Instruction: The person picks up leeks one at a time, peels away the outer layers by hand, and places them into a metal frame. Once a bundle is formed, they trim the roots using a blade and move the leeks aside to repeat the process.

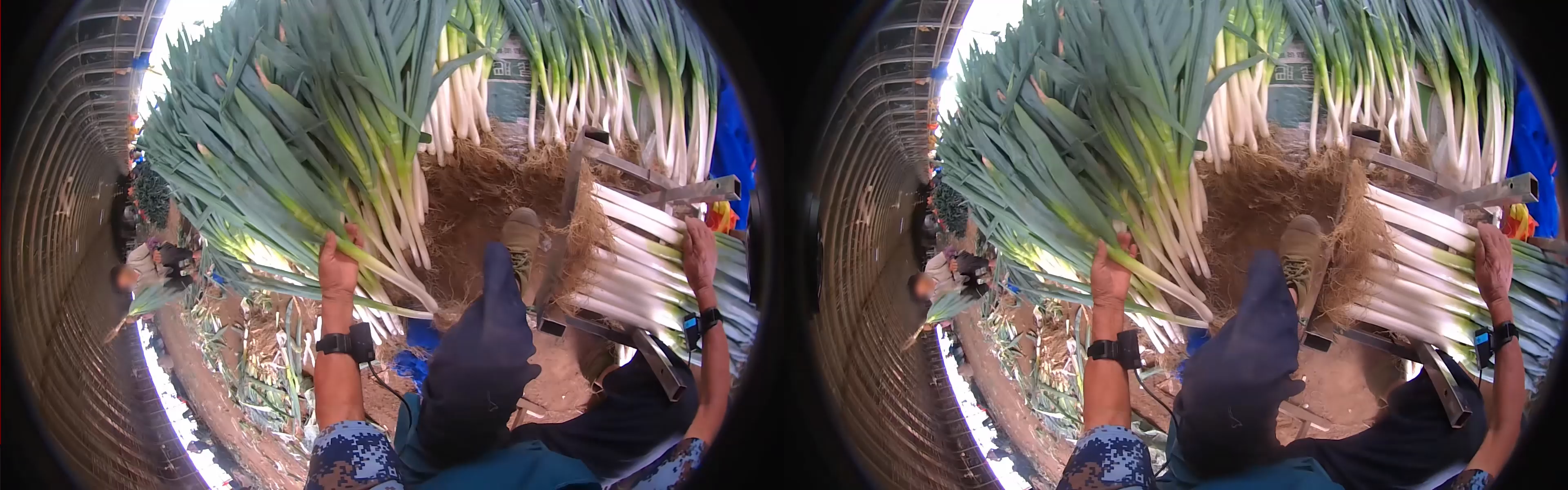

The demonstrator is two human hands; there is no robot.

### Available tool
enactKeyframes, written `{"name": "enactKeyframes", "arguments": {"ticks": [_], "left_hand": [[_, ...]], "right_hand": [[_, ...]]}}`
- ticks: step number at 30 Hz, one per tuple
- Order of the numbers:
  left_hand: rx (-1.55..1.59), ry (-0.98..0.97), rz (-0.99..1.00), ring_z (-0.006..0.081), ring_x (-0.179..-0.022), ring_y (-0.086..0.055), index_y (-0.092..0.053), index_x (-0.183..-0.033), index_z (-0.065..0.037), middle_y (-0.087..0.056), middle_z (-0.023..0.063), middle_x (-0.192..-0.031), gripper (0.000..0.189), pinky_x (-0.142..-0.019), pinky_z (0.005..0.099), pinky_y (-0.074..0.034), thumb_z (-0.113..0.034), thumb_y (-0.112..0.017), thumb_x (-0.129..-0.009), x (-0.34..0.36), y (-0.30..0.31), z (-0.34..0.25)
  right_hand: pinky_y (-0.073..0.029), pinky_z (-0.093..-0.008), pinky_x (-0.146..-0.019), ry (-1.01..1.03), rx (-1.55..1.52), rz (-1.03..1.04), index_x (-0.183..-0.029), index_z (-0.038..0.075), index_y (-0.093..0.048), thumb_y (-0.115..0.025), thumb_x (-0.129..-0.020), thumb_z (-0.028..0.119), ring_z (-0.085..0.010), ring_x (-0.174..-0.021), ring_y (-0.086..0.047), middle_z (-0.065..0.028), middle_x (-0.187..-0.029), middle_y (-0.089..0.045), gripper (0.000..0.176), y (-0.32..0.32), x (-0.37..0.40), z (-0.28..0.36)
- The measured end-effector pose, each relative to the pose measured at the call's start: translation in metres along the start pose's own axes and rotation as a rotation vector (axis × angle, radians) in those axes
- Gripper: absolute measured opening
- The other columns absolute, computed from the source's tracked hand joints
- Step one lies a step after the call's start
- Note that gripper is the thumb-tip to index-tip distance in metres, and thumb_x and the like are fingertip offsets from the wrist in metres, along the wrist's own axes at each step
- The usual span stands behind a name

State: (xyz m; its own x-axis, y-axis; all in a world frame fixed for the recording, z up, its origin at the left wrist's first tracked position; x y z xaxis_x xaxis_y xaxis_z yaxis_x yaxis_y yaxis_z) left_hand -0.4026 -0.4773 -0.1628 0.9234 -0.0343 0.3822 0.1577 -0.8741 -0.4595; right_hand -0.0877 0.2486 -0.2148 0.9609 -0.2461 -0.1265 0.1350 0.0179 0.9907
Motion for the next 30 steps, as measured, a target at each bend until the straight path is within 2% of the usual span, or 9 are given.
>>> {"name": "enactKeyframes", "arguments": {"ticks": [3,5,8,11,15,20,23,27,30], "left_hand": [[-0.010,-0.123,-0.058,0.0242,-0.107,-0.064,-0.061,-0.116,-0.009,-0.068,0.0091,-0.109,0.022,-0.088,0.0403,-0.050,-0.023,-0.062,-0.099,0.000,0.013,0.005],[-0.046,-0.130,-0.042,0.0248,-0.111,-0.062,-0.057,-0.121,-0.008,-0.065,0.0081,-0.113,0.027,-0.094,0.0435,-0.049,-0.027,-0.058,-0.101,0.005,0.017,0.011],[-0.149,-0.077,-0.118,0.0241,-0.104,-0.061,-0.056,-0.122,-0.009,-0.064,0.0081,-0.112,0.026,-0.088,0.0445,-0.049,-0.026,-0.057,-0.102,-0.005,0.045,0.028],[-0.374,-0.054,-0.444,0.0237,-0.097,-0.060,-0.054,-0.124,-0.010,-0.062,0.0080,-0.111,0.025,-0.083,0.0445,-0.049,-0.024,-0.055,-0.103,-0.017,0.098,0.049],[-0.305,-0.138,-0.379,0.0219,-0.097,-0.056,-0.049,-0.131,-0.005,-0.059,0.0082,-0.115,0.034,-0.084,0.0427,-0.050,-0.018,-0.058,-0.101,-0.002,0.079,0.052],[-0.198,-0.263,-0.260,0.0245,-0.114,-0.056,-0.048,-0.133,-0.005,-0.057,0.0089,-0.130,0.035,-0.097,0.0461,-0.048,-0.017,-0.058,-0.102,0.059,0.025,0.034],[-0.142,-0.305,-0.297,0.0260,-0.117,-0.055,-0.047,-0.134,-0.005,-0.055,0.0096,-0.132,0.036,-0.100,0.0482,-0.047,-0.018,-0.057,-0.102,0.078,0.044,0.038],[-0.176,-0.149,-0.477,0.0269,-0.119,-0.054,-0.044,-0.136,-0.004,-0.052,0.0137,-0.135,0.041,-0.101,0.0509,-0.047,-0.021,-0.057,-0.102,0.064,0.097,0.049],[-0.336,0.189,-0.691,0.0298,-0.108,-0.061,-0.050,-0.131,-0.001,-0.060,0.0138,-0.123,0.040,-0.091,0.0518,-0.052,-0.027,-0.058,-0.102,0.047,0.133,0.048]], "right_hand": [[-0.042,-0.0447,-0.102,-0.013,-0.020,0.024,-0.125,0.005,-0.061,-0.051,-0.099,0.018,-0.0364,-0.115,-0.056,-0.0161,-0.121,-0.062,0.030,0.012,-0.001,0.004],[-0.042,-0.0445,-0.101,0.002,-0.005,0.015,-0.124,0.005,-0.061,-0.051,-0.099,0.018,-0.0364,-0.114,-0.056,-0.0162,-0.121,-0.062,0.030,0.011,-0.003,0.007],[-0.042,-0.0445,-0.101,0.013,-0.018,0.007,-0.124,0.005,-0.060,-0.051,-0.099,0.018,-0.0367,-0.114,-0.056,-0.0165,-0.120,-0.061,0.029,0.015,-0.005,0.010],[-0.042,-0.0444,-0.102,-0.005,-0.013,0.025,-0.124,0.005,-0.060,-0.051,-0.099,0.018,-0.0367,-0.115,-0.056,-0.0166,-0.121,-0.061,0.030,0.012,-0.004,0.008],[-0.041,-0.0442,-0.103,0.007,-0.023,0.013,-0.125,0.005,-0.060,-0.050,-0.099,0.018,-0.0365,-0.116,-0.055,-0.0166,-0.122,-0.061,0.030,0.011,-0.001,0.006],[-0.041,-0.0442,-0.103,0.007,0.005,0.021,-0.126,0.006,-0.060,-0.050,-0.099,0.018,-0.0364,-0.118,-0.055,-0.0166,-0.124,-0.060,0.031,0.008,-0.001,0.002],[-0.041,-0.0442,-0.103,0.002,0.002,0.031,-0.126,0.006,-0.060,-0.050,-0.099,0.018,-0.0366,-0.117,-0.055,-0.0165,-0.124,-0.060,0.031,0.007,0.000,0.002],[-0.041,-0.0444,-0.103,0.026,0.011,0.011,-0.126,0.005,-0.060,-0.050,-0.100,0.018,-0.0368,-0.116,-0.055,-0.0165,-0.123,-0.060,0.031,0.008,-0.001,0.003],[-0.041,-0.0448,-0.102,-0.007,-0.014,0.033,-0.125,0.005,-0.060,-0.050,-0.100,0.019,-0.0369,-0.116,-0.055,-0.0165,-0.122,-0.061,0.031,0.010,-0.002,0.005]]}}
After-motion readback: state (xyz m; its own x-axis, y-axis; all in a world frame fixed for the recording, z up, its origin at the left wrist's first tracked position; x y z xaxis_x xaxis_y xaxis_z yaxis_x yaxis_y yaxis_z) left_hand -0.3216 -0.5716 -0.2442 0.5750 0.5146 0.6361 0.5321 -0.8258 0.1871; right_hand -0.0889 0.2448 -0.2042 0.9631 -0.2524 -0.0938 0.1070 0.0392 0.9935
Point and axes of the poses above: each hand's wrist, its own x-axis away from the middle knuckle, its own y-axis out of the back of the hand, z = x × y, the point moved 3 cm from there along -x, towards the middle knuckle
